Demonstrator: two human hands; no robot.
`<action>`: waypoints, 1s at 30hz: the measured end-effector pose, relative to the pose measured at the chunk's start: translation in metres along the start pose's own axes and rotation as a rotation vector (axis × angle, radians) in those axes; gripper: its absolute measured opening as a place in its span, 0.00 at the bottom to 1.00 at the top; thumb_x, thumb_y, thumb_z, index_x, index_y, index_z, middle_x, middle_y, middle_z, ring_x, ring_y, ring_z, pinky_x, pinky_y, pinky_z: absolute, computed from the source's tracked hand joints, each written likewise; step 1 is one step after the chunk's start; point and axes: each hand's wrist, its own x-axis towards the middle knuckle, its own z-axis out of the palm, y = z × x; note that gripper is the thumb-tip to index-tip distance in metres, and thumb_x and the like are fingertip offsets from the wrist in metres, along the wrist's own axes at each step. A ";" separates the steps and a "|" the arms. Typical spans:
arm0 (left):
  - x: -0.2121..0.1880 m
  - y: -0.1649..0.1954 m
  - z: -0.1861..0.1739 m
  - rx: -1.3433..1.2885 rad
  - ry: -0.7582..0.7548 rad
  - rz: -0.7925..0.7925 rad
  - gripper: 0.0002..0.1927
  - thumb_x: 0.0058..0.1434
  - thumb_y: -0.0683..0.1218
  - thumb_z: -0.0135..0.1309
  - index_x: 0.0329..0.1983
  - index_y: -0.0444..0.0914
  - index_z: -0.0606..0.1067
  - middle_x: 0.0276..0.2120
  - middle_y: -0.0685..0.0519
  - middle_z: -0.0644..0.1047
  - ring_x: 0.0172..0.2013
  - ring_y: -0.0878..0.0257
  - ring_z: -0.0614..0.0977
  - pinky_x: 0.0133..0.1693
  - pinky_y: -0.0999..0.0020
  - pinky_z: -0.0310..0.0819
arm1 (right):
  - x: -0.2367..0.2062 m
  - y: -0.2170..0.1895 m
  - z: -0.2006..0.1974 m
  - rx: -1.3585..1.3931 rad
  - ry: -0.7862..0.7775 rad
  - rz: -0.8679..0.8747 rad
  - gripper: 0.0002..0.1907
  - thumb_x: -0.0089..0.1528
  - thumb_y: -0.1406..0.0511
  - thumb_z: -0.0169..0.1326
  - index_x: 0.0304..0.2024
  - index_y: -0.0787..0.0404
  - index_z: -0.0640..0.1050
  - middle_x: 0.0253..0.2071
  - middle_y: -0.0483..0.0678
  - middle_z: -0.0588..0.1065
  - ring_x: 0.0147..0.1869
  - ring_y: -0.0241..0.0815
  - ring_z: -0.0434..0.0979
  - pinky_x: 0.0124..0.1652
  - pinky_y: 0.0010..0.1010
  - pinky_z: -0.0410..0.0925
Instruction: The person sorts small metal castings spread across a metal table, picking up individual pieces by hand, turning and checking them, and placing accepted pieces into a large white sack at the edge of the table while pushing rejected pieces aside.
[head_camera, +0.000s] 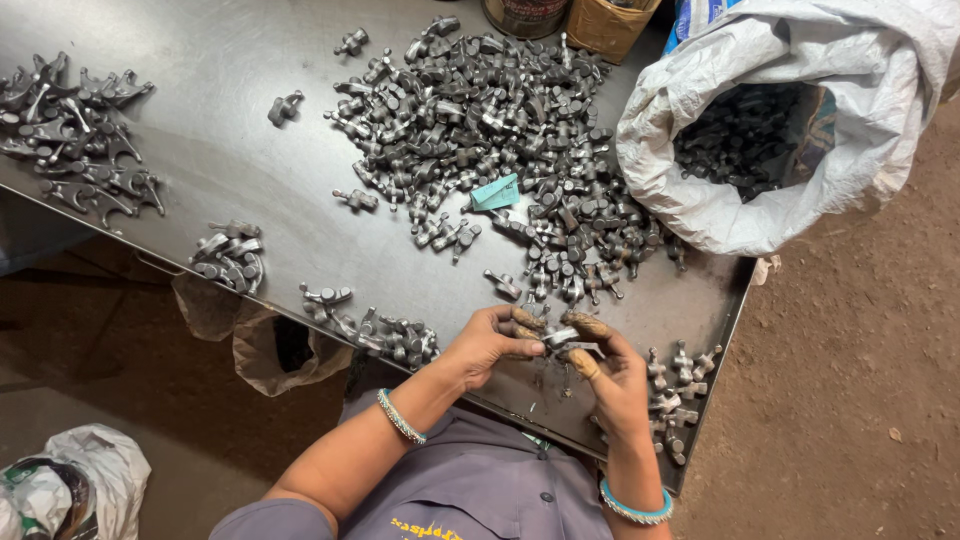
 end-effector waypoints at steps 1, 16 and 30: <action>-0.001 -0.002 -0.002 -0.021 -0.012 -0.046 0.18 0.52 0.35 0.66 0.46 0.33 0.78 0.37 0.49 0.82 0.37 0.63 0.85 0.42 0.68 0.83 | 0.001 0.007 -0.001 0.005 0.029 0.013 0.22 0.60 0.72 0.61 0.57 0.71 0.75 0.53 0.51 0.79 0.54 0.40 0.79 0.53 0.30 0.74; 0.013 -0.023 -0.009 0.079 -0.056 -0.026 0.15 0.63 0.47 0.64 0.47 0.32 0.78 0.40 0.52 0.82 0.42 0.67 0.81 0.48 0.73 0.76 | -0.002 0.044 -0.026 0.196 0.191 0.162 0.16 0.62 0.72 0.62 0.52 0.71 0.77 0.41 0.51 0.79 0.41 0.36 0.80 0.39 0.25 0.75; 0.011 0.042 -0.024 0.482 0.241 0.178 0.22 0.57 0.48 0.68 0.50 0.34 0.77 0.35 0.48 0.80 0.32 0.56 0.80 0.34 0.63 0.76 | 0.020 -0.002 0.065 -1.124 0.241 0.066 0.36 0.46 0.57 0.76 0.49 0.67 0.74 0.36 0.54 0.77 0.36 0.47 0.77 0.38 0.37 0.71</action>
